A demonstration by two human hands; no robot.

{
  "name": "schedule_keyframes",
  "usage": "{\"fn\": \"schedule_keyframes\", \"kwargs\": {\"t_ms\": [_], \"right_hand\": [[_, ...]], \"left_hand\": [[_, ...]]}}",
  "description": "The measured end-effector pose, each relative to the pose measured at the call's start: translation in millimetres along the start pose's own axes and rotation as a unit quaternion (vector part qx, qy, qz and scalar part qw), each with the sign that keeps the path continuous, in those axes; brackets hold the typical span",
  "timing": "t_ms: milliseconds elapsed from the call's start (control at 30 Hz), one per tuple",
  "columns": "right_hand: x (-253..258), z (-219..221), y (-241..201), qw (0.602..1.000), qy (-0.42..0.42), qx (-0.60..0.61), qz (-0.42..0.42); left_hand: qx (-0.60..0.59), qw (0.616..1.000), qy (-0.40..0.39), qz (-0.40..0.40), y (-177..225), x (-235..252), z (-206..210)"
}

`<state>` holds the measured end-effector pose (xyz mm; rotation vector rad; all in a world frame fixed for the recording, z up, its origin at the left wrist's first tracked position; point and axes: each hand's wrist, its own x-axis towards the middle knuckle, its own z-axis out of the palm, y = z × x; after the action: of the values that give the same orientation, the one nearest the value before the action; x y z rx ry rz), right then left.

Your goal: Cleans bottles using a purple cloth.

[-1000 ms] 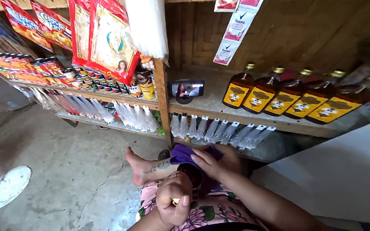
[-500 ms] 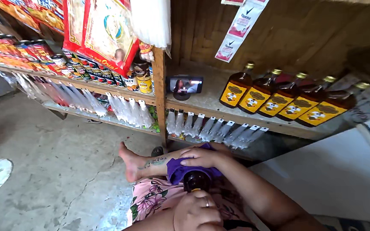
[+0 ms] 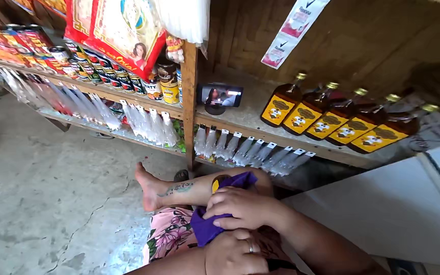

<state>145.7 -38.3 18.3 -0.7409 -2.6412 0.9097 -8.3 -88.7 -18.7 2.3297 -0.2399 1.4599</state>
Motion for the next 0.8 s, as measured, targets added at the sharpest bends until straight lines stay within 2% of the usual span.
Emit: {"fn": "schedule_keyframes", "kwargs": {"t_ms": [167,333,433,500,567,800], "right_hand": [[16.8,-9.7,21.7,0.989,-0.006,0.14,0.051],[27.8,-2.1,66.4,0.967,0.004,0.223,0.122],[25.5,5.1,93.5,0.954,0.061,0.242,0.166],[20.0,14.7,103.6,0.936,0.155,0.244,0.2],[12.2,22.7,101.2,0.919,0.227,0.233,0.224],[-19.9,27.5,43.9,0.948,0.222,0.167,0.153]], "left_hand": [[0.011,1.0,-0.008,0.003,0.8,-0.1,-0.6],[0.01,1.0,-0.025,0.006,2.4,-2.6,-1.8],[0.01,1.0,-0.016,0.006,-0.1,-2.9,-3.5],[0.013,1.0,-0.008,0.004,-1.2,-2.6,-5.6],[0.012,1.0,-0.004,0.0,-0.9,-2.4,-7.9],[0.004,1.0,-0.014,0.003,2.4,-1.4,-6.5]]}}
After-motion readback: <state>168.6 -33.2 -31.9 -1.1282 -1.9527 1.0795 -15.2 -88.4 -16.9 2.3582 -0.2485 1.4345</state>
